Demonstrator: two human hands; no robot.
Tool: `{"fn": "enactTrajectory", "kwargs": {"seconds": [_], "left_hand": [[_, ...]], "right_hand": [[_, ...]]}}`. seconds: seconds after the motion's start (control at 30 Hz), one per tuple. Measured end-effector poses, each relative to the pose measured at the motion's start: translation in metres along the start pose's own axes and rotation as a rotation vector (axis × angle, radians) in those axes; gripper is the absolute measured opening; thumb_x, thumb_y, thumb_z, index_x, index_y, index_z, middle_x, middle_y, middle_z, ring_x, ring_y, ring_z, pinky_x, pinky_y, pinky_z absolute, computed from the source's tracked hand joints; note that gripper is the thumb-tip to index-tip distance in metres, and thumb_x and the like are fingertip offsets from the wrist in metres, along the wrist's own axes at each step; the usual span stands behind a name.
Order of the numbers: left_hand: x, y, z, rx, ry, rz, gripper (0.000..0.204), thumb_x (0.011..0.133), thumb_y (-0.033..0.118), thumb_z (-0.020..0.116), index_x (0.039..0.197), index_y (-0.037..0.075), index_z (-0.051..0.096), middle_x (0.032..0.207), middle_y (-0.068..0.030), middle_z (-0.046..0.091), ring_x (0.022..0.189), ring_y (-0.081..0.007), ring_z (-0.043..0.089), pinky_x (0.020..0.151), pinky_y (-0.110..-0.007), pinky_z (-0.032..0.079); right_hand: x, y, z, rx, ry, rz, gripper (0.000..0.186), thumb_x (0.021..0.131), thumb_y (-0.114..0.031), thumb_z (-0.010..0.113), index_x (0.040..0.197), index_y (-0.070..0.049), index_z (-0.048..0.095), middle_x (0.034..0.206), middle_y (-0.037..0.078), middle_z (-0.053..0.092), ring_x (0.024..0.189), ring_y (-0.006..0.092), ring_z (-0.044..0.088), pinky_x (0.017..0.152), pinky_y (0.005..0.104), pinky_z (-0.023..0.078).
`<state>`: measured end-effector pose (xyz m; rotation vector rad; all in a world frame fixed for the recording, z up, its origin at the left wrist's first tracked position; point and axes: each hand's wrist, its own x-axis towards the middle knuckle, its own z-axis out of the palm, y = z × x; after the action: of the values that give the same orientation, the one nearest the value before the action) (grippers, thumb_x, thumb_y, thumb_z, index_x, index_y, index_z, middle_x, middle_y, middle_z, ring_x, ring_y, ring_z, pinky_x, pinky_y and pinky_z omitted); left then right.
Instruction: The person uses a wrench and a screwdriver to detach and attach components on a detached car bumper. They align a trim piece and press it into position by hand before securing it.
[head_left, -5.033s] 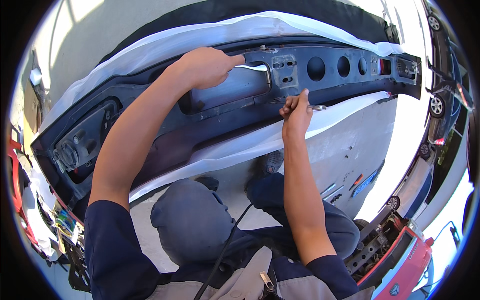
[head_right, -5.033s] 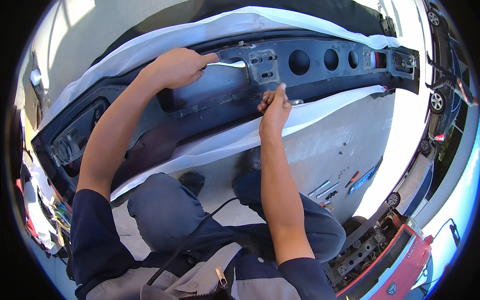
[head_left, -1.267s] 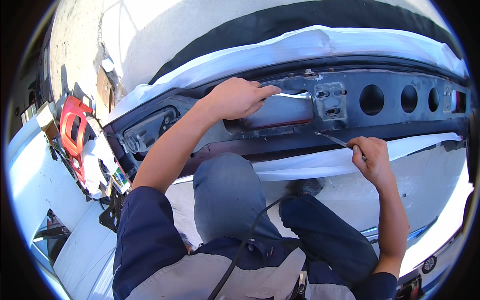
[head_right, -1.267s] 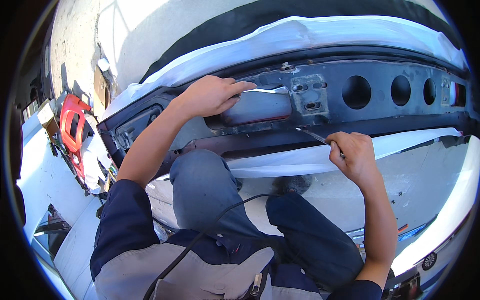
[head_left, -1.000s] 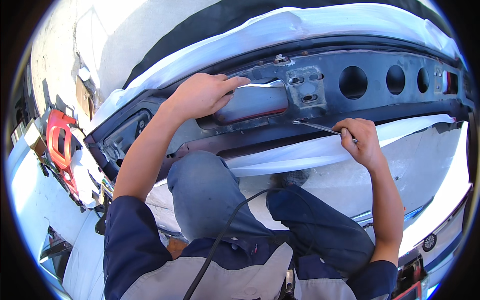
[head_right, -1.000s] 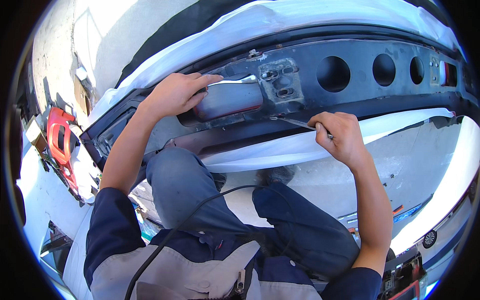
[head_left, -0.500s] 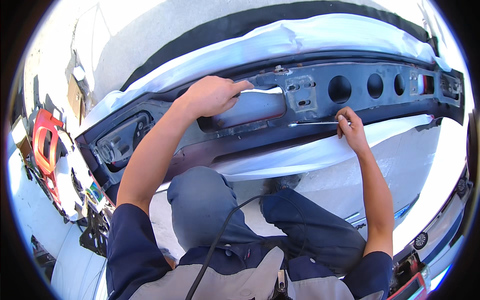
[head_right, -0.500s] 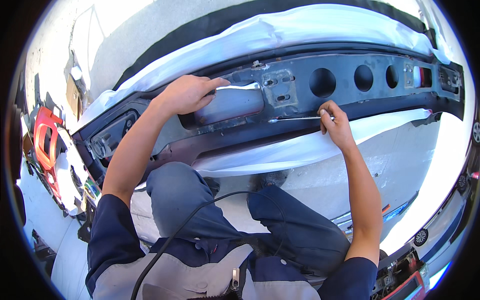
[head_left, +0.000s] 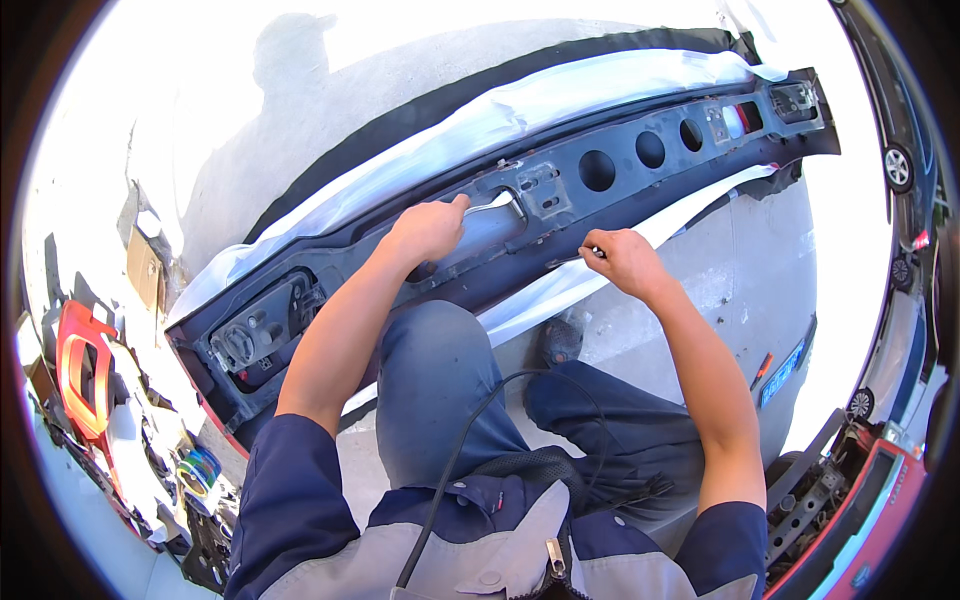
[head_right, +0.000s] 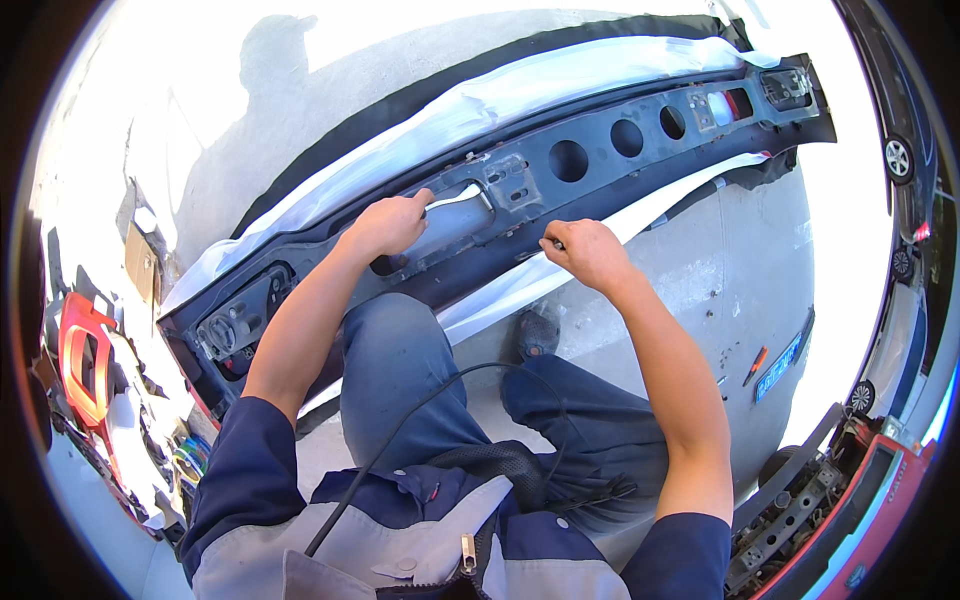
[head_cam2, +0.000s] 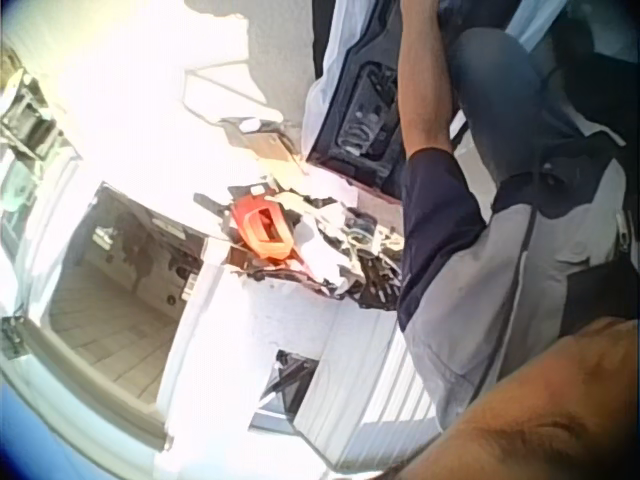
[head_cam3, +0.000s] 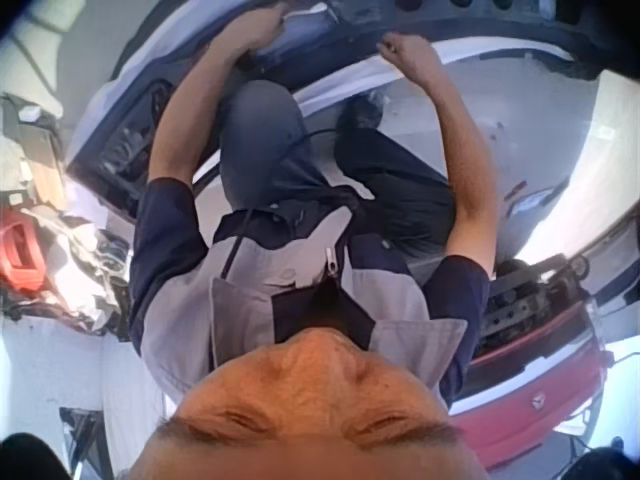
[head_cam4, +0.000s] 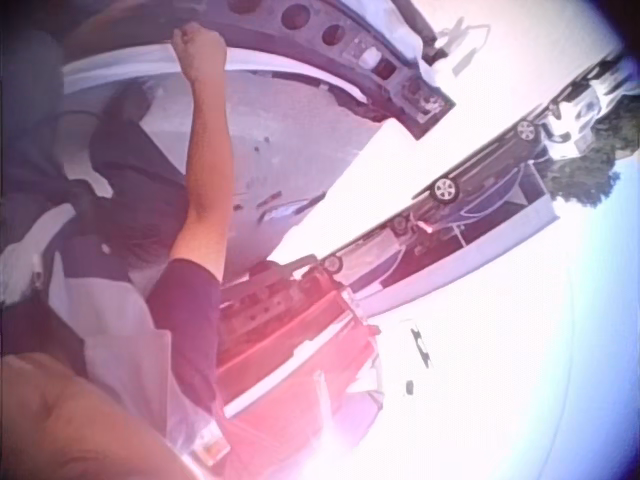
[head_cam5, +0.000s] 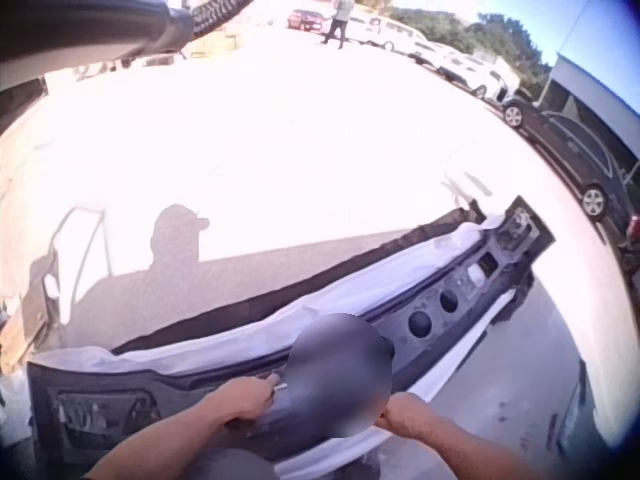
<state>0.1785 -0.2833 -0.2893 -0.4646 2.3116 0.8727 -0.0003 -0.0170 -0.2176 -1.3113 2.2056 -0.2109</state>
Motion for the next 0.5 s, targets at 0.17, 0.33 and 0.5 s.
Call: {"fn": "enactTrajectory", "kwargs": {"seconds": [0.17,0.33,0.5], "left_hand": [[-0.010,0.001,0.008,0.002,0.071,-0.046,0.037,0.098,0.015,0.053,0.131,-0.001,0.052,0.108,-0.0271,0.072,0.102,-0.0429,0.070,0.089,-0.052,0.054],[-0.019,0.011,0.004,-0.080,-0.048,-0.142,0.038,0.096,0.008,0.045,0.130,-0.008,0.051,0.104,-0.0282,0.073,0.092,-0.0420,0.074,0.075,-0.050,0.059],[-0.014,-0.018,0.020,-0.503,-0.144,-0.268,0.033,0.094,0.011,0.049,0.110,-0.015,0.062,0.082,-0.0221,0.072,0.066,-0.0281,0.073,0.052,-0.040,0.055]], "right_hand": [[-0.065,-0.065,-0.090,-0.007,0.116,0.042,0.011,0.091,-0.016,0.070,0.091,-0.005,0.069,0.074,0.012,0.068,0.064,0.0313,0.064,0.062,0.0393,0.051],[-0.129,-0.111,-0.146,0.099,0.388,0.082,0.007,0.091,-0.009,0.071,0.091,-0.003,0.070,0.068,0.009,0.062,0.056,0.0228,0.059,0.055,0.0323,0.045],[-0.137,-0.111,-0.153,0.503,0.627,0.107,0.012,0.098,-0.011,0.068,0.095,0.000,0.071,0.062,0.003,0.057,0.051,0.0092,0.052,0.050,0.0263,0.038]]}}
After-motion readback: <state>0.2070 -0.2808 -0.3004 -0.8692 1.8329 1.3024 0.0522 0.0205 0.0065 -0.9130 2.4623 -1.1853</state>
